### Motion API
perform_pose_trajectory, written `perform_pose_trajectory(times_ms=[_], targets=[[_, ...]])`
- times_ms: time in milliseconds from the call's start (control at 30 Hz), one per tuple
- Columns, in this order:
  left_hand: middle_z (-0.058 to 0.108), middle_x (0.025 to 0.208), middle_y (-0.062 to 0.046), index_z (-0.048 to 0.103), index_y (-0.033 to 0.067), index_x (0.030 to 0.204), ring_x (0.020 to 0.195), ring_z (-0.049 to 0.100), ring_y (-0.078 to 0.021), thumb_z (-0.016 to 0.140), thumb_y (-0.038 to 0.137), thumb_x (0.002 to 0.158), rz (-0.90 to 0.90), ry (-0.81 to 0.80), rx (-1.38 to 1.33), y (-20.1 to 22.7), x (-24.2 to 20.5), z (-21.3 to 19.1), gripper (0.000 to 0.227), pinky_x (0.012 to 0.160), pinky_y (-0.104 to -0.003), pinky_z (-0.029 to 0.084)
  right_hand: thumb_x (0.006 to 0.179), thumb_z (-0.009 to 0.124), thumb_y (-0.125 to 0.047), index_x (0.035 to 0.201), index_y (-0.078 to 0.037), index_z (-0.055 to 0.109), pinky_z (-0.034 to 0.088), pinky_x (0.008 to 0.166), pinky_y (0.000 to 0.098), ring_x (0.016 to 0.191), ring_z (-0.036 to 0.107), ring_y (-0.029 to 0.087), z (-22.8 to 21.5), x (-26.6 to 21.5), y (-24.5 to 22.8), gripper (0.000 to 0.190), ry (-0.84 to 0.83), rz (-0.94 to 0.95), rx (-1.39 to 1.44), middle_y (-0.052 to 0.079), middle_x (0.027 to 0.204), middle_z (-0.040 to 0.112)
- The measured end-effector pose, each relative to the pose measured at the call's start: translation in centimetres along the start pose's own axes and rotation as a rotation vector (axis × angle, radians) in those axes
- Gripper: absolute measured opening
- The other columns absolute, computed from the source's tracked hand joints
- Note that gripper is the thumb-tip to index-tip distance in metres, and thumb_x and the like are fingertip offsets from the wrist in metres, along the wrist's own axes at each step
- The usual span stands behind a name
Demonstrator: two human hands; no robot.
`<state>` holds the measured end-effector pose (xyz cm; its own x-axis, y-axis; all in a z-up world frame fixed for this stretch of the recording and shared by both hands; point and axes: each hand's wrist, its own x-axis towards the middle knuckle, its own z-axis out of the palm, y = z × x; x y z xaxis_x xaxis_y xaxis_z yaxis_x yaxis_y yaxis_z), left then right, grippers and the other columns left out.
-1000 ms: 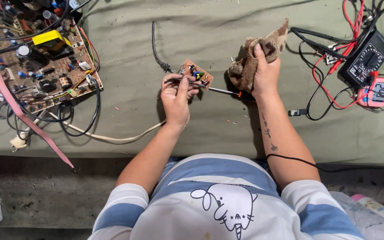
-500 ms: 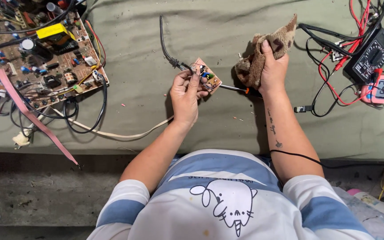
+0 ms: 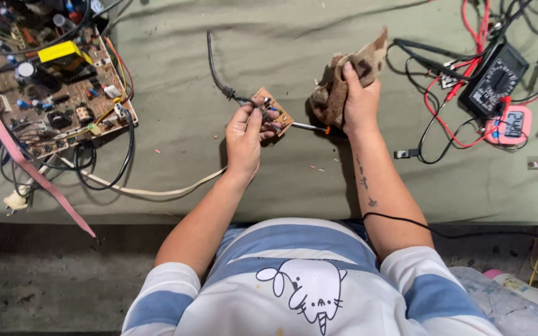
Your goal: The person wipes a small circuit board and a green circuit board with a brown cloth on a workbench. The person then picks up a larger circuit board and wipes it with the cloth as well.
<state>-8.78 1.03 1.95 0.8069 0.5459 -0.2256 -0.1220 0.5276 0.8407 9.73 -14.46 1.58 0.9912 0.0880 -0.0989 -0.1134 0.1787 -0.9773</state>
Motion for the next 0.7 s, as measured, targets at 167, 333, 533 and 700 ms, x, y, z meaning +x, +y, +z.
perform_pose_trajectory(times_ms=[167,333,533,700], targets=[[0.078,0.095,-0.012,0.064,0.0104,0.122,0.077,0.077,-0.0142,0.064,0.025,0.104,0.039,0.015,0.031,-2.1,0.8,-1.0,0.023,0.062,-0.018,0.062,0.104,0.077,-0.034,0.142,0.003,0.056,0.048,0.111,0.0533,0.131,0.058,0.036,-0.9,0.1,2.1,0.058,-0.04,-0.124,-0.091,0.025,0.14,0.06],[0.075,0.088,-0.011,0.067,0.0074,0.115,0.071,0.074,-0.0136,0.069,0.019,0.102,0.08,0.011,0.1,-4.2,1.2,-1.9,0.018,0.058,-0.019,0.06,0.109,0.066,-0.046,0.154,0.004,0.039,0.035,0.124,0.055,0.146,0.041,0.04,-1.1,-0.2,1.2,0.072,-0.057,-0.167,-0.092,0.028,0.156,0.042],[0.076,0.105,-0.015,0.074,0.008,0.119,0.096,0.074,-0.0322,0.066,0.01,0.1,0.673,-0.058,0.673,0.5,-0.8,0.7,0.021,0.084,-0.04,0.059,0.106,0.066,-0.04,0.146,0.005,0.049,0.038,0.119,0.049,0.14,0.049,0.033,-0.7,-0.1,1.4,0.062,0.098,-0.24,-0.188,0.025,0.146,0.054],[0.074,0.099,-0.008,0.074,0.0113,0.112,0.091,0.072,-0.0305,0.063,0.007,0.097,0.75,-0.065,0.722,0.8,-1.1,1.7,0.019,0.085,-0.04,0.056,0.094,0.081,-0.032,0.14,0.001,0.057,0.046,0.113,0.0494,0.132,0.058,0.033,-0.4,-1.1,0.6,0.062,0.112,-0.162,-0.307,0.023,0.136,0.063]])
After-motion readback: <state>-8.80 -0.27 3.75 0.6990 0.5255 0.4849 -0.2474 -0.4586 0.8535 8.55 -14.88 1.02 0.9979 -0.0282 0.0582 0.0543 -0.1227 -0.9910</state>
